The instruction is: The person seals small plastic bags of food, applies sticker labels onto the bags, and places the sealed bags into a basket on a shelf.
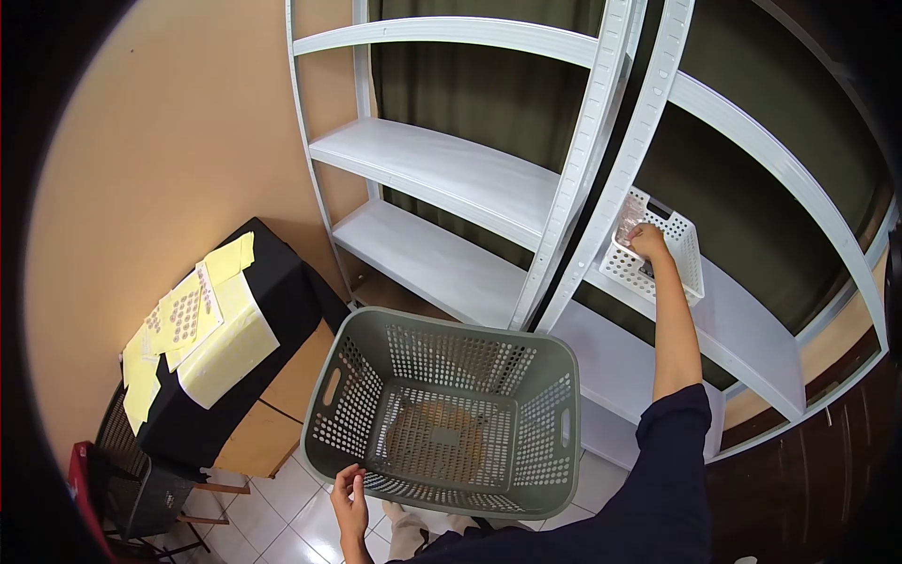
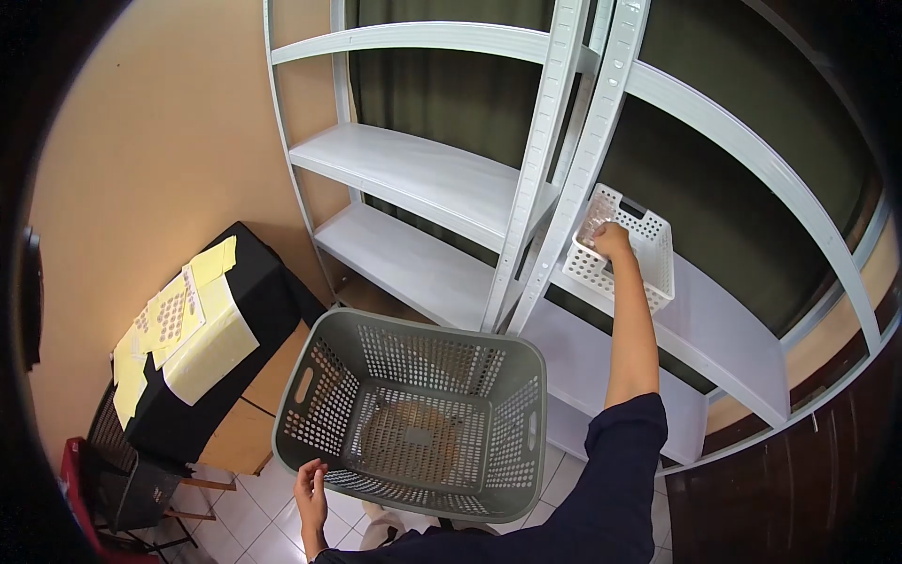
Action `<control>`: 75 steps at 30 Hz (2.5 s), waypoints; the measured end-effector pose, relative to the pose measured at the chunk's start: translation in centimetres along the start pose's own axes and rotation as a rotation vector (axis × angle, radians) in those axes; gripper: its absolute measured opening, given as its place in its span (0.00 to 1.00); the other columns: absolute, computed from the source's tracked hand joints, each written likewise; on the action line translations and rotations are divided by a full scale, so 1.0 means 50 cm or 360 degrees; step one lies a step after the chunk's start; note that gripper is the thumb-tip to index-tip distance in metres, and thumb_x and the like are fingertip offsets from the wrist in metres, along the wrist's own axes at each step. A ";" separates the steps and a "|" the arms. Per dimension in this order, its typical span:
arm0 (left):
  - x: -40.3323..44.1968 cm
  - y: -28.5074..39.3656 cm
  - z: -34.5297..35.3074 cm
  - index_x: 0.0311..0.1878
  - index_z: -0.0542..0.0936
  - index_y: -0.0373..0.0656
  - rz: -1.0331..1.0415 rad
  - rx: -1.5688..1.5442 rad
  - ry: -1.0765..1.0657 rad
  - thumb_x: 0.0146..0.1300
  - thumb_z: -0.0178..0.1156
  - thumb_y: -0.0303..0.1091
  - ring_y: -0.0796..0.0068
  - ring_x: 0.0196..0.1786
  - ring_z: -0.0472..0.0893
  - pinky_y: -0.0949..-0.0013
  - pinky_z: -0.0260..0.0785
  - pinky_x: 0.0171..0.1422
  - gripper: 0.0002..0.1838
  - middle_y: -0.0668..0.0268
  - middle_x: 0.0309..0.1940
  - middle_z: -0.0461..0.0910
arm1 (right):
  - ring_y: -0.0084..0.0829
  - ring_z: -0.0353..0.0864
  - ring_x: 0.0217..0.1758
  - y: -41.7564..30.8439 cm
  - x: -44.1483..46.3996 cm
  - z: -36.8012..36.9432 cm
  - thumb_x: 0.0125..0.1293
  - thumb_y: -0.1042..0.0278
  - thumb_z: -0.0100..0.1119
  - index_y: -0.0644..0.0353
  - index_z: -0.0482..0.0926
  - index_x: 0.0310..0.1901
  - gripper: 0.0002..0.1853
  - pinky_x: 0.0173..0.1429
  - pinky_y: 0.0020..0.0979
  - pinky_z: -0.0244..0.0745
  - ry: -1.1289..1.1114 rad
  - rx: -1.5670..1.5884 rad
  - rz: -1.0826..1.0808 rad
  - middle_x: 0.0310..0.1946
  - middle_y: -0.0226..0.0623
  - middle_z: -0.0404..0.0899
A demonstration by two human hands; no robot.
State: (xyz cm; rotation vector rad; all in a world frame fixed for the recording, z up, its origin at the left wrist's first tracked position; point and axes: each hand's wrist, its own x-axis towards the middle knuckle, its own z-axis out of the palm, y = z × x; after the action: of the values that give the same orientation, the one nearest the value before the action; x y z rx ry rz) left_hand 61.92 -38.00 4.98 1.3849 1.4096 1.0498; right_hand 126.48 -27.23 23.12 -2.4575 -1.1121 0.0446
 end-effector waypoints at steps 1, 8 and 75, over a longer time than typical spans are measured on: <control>-0.001 0.001 0.003 0.44 0.72 0.36 0.0000 -0.0001 0.0006 0.61 0.48 0.28 0.74 0.41 0.76 0.72 0.66 0.45 0.10 0.60 0.36 0.78 | 0.37 0.78 0.38 0.002 0.004 -0.001 0.41 0.72 0.56 0.56 0.80 0.29 0.10 0.44 0.29 0.72 0.0001 0.0013 0.0008 0.33 0.42 0.79; -0.004 -0.004 0.010 0.44 0.72 0.35 -0.0045 0.0077 -0.0047 0.60 0.49 0.28 0.73 0.40 0.76 0.72 0.66 0.45 0.10 0.60 0.36 0.77 | 0.33 0.79 0.34 0.019 0.016 0.015 0.36 0.74 0.61 0.57 0.80 0.27 0.11 0.40 0.28 0.73 0.0153 0.0009 -0.0026 0.29 0.40 0.80; 0.010 -0.019 0.056 0.43 0.73 0.37 0.0065 0.0368 -0.0312 0.55 0.52 0.24 0.73 0.38 0.77 0.73 0.67 0.41 0.11 0.62 0.35 0.79 | 0.28 0.79 0.31 0.023 -0.021 -0.011 0.44 0.63 0.65 0.63 0.80 0.31 0.14 0.39 0.26 0.72 -0.0065 0.0180 -0.0312 0.26 0.40 0.79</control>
State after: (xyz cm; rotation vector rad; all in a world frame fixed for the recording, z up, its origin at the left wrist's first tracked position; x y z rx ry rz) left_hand 64.36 -37.53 3.30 1.6419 1.3939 0.7700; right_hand 126.71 -28.86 22.98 -2.2472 -1.3259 0.0958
